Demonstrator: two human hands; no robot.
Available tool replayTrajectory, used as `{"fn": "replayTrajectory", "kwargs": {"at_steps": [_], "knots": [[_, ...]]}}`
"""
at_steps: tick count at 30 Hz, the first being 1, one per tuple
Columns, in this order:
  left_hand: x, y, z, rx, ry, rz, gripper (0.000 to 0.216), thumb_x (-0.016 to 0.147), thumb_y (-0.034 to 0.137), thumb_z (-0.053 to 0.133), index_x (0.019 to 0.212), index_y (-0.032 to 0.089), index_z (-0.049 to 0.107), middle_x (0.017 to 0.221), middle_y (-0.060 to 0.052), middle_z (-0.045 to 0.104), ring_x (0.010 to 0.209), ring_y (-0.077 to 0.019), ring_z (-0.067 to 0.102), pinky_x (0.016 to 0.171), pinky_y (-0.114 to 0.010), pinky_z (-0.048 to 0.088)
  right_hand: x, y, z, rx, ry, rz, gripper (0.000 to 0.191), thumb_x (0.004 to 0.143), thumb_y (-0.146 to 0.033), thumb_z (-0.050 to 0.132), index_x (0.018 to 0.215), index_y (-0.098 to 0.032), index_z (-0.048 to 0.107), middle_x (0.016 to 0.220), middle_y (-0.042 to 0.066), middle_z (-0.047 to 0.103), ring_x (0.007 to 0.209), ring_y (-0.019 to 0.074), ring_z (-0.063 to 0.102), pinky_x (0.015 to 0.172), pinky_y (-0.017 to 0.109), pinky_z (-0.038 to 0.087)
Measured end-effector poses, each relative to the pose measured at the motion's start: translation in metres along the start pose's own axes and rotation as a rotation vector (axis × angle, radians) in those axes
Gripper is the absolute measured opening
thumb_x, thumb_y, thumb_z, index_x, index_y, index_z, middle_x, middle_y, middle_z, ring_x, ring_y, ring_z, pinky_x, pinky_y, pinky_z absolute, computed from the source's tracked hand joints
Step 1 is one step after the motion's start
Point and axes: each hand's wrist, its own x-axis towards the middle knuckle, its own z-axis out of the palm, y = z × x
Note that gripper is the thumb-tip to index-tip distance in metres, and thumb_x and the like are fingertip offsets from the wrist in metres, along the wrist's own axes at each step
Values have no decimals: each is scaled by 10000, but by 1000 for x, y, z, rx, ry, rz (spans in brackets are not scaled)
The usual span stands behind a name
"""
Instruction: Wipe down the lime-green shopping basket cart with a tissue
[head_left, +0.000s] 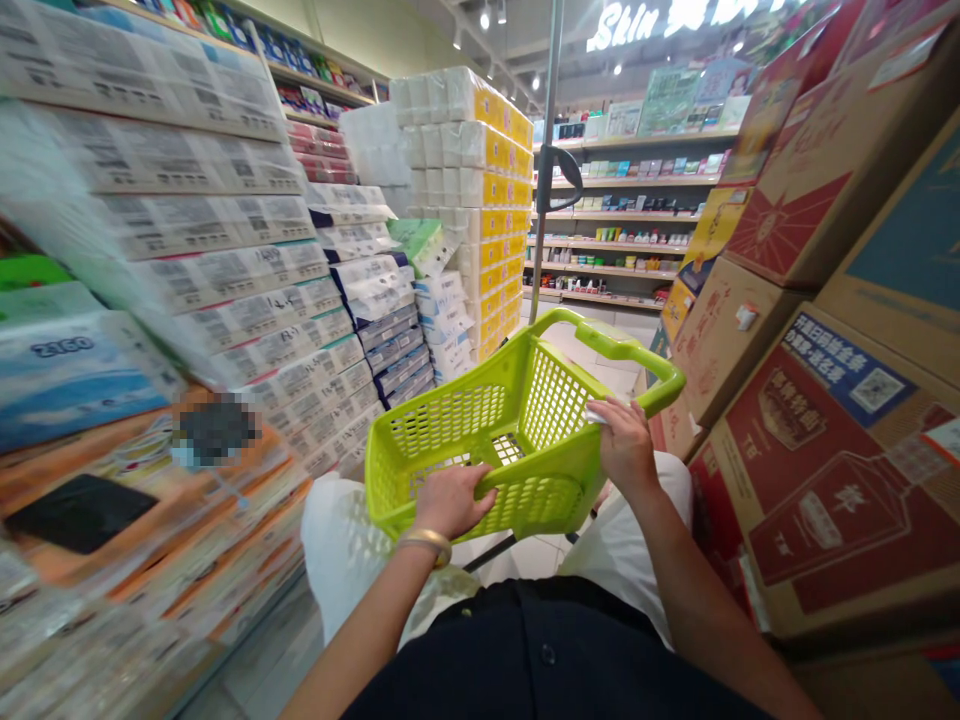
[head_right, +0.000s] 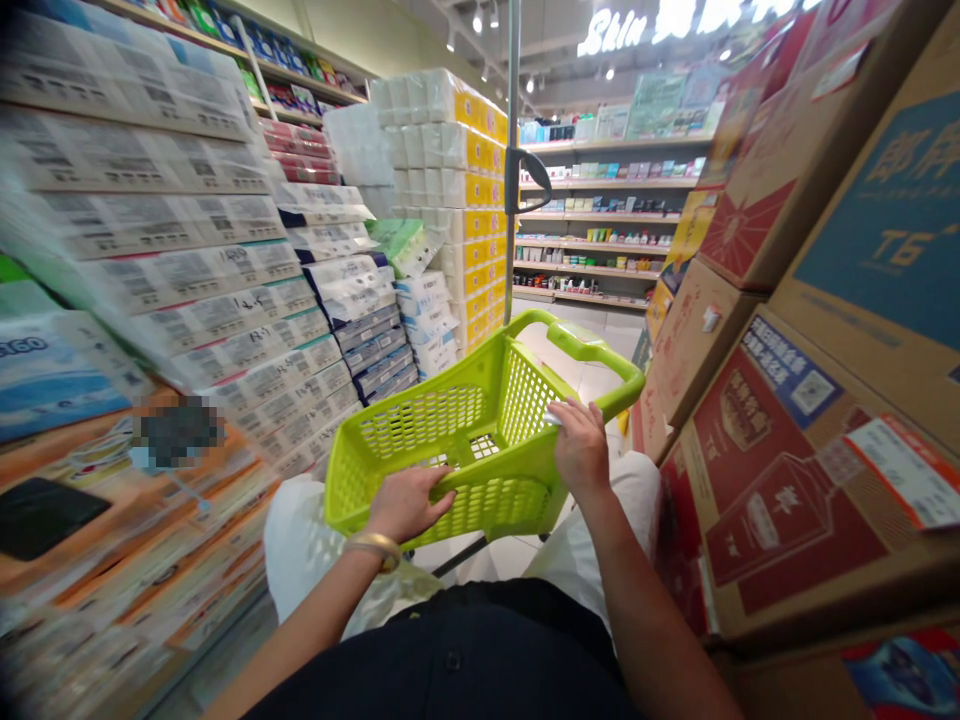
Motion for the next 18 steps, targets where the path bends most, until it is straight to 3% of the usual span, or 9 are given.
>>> {"fn": "replayTrajectory", "kwargs": {"at_steps": [3, 7, 9, 15, 18], "knots": [[1, 1, 0, -8, -2, -2, 356, 890, 484, 496, 1157, 305, 650, 1030, -51, 735, 973, -242, 673, 812, -336, 489, -2, -8, 4, -11, 15, 29, 372, 868, -90, 411, 1010, -217, 730, 1066, 65, 755, 1126, 253, 635, 1126, 535, 306], [1, -2, 0, -22, 1, 5, 346, 884, 467, 509, 1153, 302, 650, 1045, -50, 733, 974, -239, 671, 826, -333, 489, -23, -38, 20, 47, -190, -108, 416, 848, -40, 417, 1043, -248, 720, 1108, 29, 748, 1137, 216, 638, 1140, 473, 319], [0, -3, 1, -15, 2, 8, 346, 884, 465, 509, 1155, 302, 649, 1046, -49, 733, 972, -239, 672, 826, -333, 491, -26, -41, 22, 63, -240, -142, 425, 851, -36, 416, 1054, -258, 716, 1114, 18, 747, 1136, 203, 641, 1134, 451, 338], [1, -1, 0, -1, -2, 9, 348, 889, 472, 495, 1149, 304, 653, 1038, -50, 736, 973, -246, 676, 814, -337, 497, 2, 1, -1, -24, -27, -36, 371, 867, -83, 405, 1007, -216, 723, 1057, 53, 758, 1107, 242, 650, 1108, 509, 353], [1, 0, -1, -16, -4, 3, 344, 888, 467, 500, 1141, 298, 660, 1057, -56, 736, 981, -252, 674, 820, -343, 496, 3, 0, -1, -30, 9, -12, 357, 877, -101, 409, 990, -218, 727, 1041, 54, 761, 1100, 247, 652, 1113, 522, 342]]}}
